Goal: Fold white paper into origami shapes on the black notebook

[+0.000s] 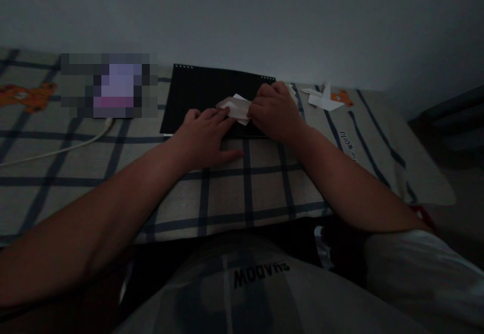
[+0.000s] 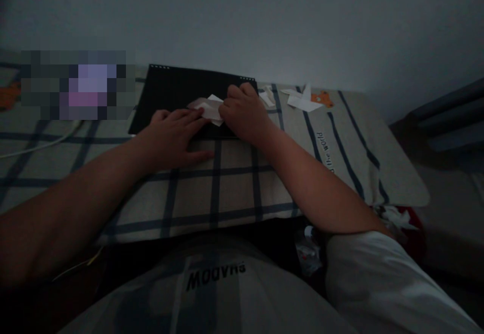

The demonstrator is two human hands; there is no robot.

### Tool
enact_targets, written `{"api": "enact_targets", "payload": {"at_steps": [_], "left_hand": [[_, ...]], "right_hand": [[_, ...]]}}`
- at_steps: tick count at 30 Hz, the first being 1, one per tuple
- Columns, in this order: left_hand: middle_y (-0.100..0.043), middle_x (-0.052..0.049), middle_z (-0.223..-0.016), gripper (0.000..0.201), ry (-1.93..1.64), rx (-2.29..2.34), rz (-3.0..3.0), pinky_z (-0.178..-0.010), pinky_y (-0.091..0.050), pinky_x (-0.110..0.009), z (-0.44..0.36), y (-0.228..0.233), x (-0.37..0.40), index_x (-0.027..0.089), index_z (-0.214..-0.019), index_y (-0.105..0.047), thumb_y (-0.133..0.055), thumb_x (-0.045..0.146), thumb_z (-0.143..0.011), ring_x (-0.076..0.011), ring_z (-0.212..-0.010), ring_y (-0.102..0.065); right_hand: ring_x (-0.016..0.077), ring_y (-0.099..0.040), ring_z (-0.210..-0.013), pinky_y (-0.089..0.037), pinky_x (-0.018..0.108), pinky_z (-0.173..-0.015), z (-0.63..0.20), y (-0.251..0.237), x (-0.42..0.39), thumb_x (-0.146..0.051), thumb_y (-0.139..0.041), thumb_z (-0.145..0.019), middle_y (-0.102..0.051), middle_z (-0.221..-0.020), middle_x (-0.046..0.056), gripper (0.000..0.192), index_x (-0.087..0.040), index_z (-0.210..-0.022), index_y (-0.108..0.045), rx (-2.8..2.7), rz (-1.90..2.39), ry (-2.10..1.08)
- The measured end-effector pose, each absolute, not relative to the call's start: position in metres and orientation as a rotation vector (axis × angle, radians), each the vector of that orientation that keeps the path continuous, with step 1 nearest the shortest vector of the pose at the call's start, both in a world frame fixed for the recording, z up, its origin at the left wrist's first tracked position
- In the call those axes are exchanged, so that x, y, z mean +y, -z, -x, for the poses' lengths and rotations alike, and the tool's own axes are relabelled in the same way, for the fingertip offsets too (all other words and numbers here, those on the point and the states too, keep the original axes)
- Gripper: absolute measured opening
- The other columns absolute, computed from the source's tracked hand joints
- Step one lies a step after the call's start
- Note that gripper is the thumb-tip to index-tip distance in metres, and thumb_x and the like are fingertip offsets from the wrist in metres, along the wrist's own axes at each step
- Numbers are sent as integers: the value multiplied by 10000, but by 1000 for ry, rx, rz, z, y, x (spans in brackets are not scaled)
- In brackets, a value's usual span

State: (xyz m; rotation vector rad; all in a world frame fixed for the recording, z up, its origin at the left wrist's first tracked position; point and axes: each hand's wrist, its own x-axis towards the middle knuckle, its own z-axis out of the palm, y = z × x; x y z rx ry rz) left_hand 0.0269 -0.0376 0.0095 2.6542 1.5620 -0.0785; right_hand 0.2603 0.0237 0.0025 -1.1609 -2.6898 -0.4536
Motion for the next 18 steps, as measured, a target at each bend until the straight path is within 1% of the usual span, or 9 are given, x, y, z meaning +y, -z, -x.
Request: {"api": "enact_targets", "payload": {"at_steps": [3, 7, 13, 18], "left_hand": [[-354, -181, -1944, 906, 74, 1560, -2643, -1371, -312, -630, -28, -10, -38, 194, -1835, -451, -576, 703, -1096, -473, -1743, -388], [-368, -210, -1932, 923, 82, 1563, -2644, -1360, -326, -636, -29, -12, -39, 155, -1826, -457, -572, 703, -1092, -476, -1736, -399], [-342, -200, -1945, 919, 71, 1555, -2635, -1371, -311, -629, -29, -12, -39, 167, -1831, -449, -564, 702, -1093, -465, -1755, -376], [-347, -198, -1943, 899, 72, 1559, -2620, -1384, -300, -627, -29, -11, -39, 179, -1827, -459, -568, 686, -1092, -462, -1755, -384]], "right_hand": [[364, -659, -1312, -491, 642, -1141, -258, -6, 20, -271, -480, -1171, -840, -1108, 141, 385, -189, -1093, -848, -2702, 1158, 448], [363, -649, -1353, -479, 620, -1177, -252, -10, 13, -238, -490, -1160, -841, -1135, 149, 360, -175, -1121, -842, -2710, 1195, 462], [365, -622, -1414, -450, 655, -1218, -250, -9, 9, -273, -371, -1210, -844, -1204, 135, 479, -189, -1175, -842, -2704, 1128, 474], [339, -646, -1381, -456, 616, -1221, -247, -17, 0, -267, -477, -1197, -860, -1158, 105, 391, -219, -1122, -857, -2749, 1159, 518]]}}
